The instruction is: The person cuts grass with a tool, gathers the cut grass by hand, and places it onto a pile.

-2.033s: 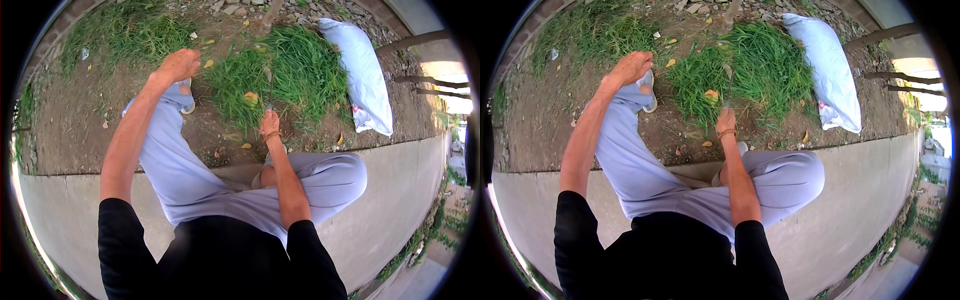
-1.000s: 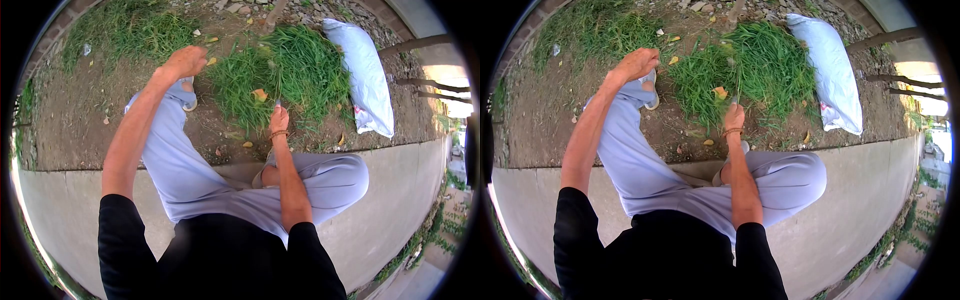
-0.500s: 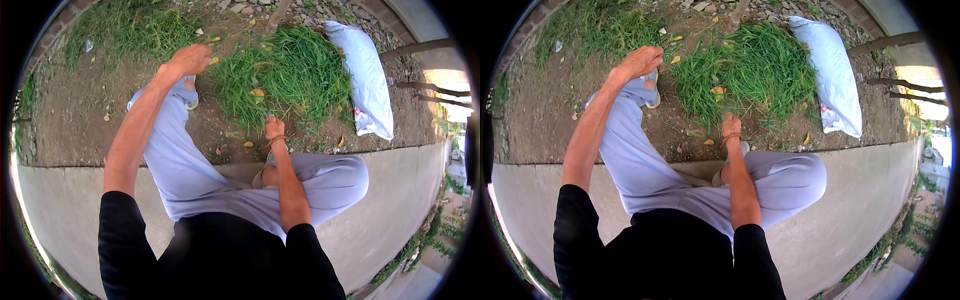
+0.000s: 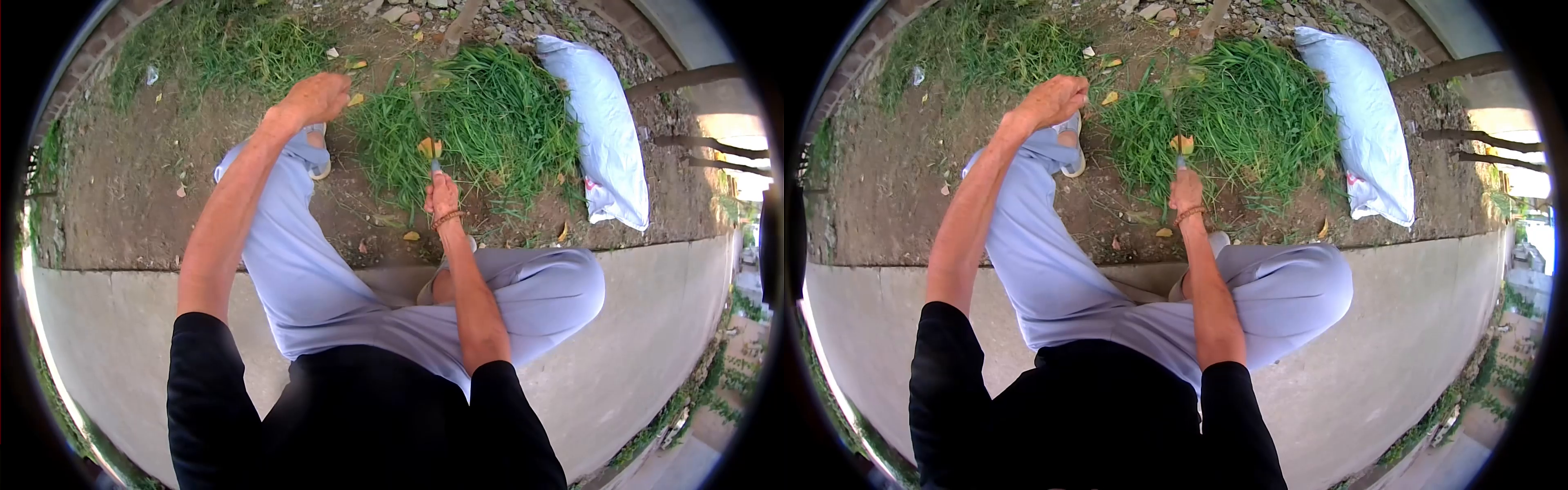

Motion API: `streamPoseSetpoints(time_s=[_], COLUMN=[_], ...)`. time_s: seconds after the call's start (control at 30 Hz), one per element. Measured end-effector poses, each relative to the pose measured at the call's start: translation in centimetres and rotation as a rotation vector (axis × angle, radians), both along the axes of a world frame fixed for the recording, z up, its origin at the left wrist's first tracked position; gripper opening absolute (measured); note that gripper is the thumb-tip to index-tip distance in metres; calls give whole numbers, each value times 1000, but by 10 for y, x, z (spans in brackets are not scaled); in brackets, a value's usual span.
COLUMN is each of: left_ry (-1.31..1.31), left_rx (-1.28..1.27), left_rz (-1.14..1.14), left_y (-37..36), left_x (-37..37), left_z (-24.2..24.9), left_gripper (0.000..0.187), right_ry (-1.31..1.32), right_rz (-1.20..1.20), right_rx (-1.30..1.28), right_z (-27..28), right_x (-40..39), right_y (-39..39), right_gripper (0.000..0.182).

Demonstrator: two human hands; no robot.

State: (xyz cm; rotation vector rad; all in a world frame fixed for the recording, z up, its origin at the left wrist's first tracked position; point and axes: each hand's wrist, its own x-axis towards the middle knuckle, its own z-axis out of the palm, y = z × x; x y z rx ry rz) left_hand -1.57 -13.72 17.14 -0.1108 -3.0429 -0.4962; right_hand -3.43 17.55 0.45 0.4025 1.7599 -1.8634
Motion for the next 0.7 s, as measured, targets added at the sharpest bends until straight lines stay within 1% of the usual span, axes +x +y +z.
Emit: streamPoseSetpoints(time_s=[0.03,0.07,0.13,0.17,0.27,0.3,0.33,0.4,0.43,0.5,0.57,0.6,0.63,0.67,0.7], left_ry=[-11,-24,-22,-16,-36,-36,-33,-33,-26,-20,-24,-24,-25,-26,-26], left_rx=[12,25,18,12,13,13,15,17,20,22,26,25,15,4,2], left_rz=[18,36,26,19,-2,-3,1,5,0,0,-11,-9,4,15,14], left_y=[2,4,4,4,3,2,2,2,2,2,0,0,1,2,4], left_x=[1,2,2,2,1,-1,-1,-1,-1,0,1,1,1,2,2], left_z=[1,2,1,0,2,2,1,0,1,1,1,1,1,1,2], left_gripper=[18,18,18,18,17,17,17,18,18,18,18,18,18,18,18], right_ry=[-72,-74,-108,-31,402,412,412,245,243,252,245,239,326,326,228], right_rz=[16,14,72,41,-77,-43,-44,-184,-184,-141,-119,-102,-76,-77,0], right_rx=[60,58,242,245,250,426,426,210,211,-20,6,34,9,8,63], right_z=[-14,-26,-34,-38,-170,-128,-96,-46,-30,-6,20,25,3,-18,-37], right_x=[3,4,7,4,-42,-35,-32,-26,-26,-28,-22,-19,-19,-17,-13], right_y=[5,14,30,36,63,52,42,25,19,7,-6,-10,-11,-8,-3], right_gripper=[25,25,26,27,26,24,24,24,24,23,25,26,27,27,24])
